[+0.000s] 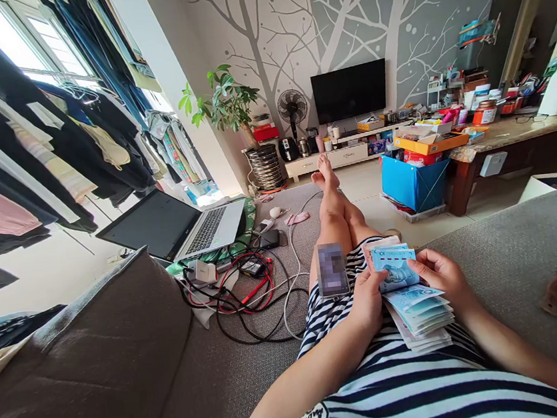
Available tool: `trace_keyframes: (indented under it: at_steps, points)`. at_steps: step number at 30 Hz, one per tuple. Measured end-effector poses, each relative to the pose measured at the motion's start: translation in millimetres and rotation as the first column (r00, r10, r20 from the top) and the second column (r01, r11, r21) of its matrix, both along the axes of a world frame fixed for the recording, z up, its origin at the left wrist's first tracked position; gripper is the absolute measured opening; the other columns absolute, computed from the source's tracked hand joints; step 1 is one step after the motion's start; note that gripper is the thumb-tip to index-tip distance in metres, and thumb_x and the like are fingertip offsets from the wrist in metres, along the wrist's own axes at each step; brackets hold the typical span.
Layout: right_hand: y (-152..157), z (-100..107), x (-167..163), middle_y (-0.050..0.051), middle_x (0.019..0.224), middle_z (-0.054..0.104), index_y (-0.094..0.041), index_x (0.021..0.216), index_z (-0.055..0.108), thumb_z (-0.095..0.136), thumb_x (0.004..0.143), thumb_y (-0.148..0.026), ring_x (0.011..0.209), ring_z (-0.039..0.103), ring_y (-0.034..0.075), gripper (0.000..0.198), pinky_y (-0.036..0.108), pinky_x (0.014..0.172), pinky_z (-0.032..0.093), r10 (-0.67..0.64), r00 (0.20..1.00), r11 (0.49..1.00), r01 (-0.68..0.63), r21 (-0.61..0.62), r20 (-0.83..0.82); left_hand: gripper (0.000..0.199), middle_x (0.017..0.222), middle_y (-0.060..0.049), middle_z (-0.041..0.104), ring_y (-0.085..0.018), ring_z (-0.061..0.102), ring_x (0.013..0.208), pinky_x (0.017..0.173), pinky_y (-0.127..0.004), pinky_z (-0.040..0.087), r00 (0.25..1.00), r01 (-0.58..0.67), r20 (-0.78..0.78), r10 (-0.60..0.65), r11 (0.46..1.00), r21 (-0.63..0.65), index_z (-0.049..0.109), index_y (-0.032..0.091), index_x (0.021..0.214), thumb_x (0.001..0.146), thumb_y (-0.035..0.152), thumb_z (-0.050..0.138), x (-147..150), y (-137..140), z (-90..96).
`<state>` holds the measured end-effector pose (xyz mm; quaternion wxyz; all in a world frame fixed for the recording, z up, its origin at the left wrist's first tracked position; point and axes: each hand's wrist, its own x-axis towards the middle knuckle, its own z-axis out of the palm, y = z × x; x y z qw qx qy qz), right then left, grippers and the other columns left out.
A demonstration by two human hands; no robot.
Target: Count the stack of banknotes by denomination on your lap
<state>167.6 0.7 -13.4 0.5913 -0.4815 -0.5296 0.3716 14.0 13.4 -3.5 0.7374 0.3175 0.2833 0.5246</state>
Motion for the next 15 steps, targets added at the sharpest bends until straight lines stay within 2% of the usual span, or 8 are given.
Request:
trace_keyframes:
  at_steps: [7, 15]
  points:
    - [1, -4, 1, -0.004, 0.057, 0.044, -0.019, 0.067, 0.053, 0.066, 0.081, -0.053, 0.054, 0.039, 0.012, 0.039, 0.023, 0.049, 0.031, -0.051, 0.996, 0.998, 0.047, 0.046, 0.072, 0.025, 0.078, -0.007, 0.075, -0.024, 0.067, 0.079, 0.084, -0.036, 0.047, 1.0, 0.004, 0.006, -0.004, 1.0, 0.007, 0.074, 0.013, 0.082, 0.062, 0.027, 0.07, 0, 0, -2.9]
    - [0, -3, -2, -0.002, 0.065, 0.054, -0.019, 0.079, 0.059, 0.068, 0.08, -0.048, 0.058, 0.045, 0.013, 0.03, 0.023, 0.053, 0.036, -0.039, 0.999, 0.998, 0.039, 0.052, 0.001, 0.026, 0.077, -0.008, 0.074, -0.026, 0.066, 0.083, 0.086, -0.038, 0.047, 0.999, -0.031, 0.027, 0.032, 0.999, -0.02, 0.071, 0.013, 0.077, 0.065, 0.035, 0.07, 1, 6, -12.6]
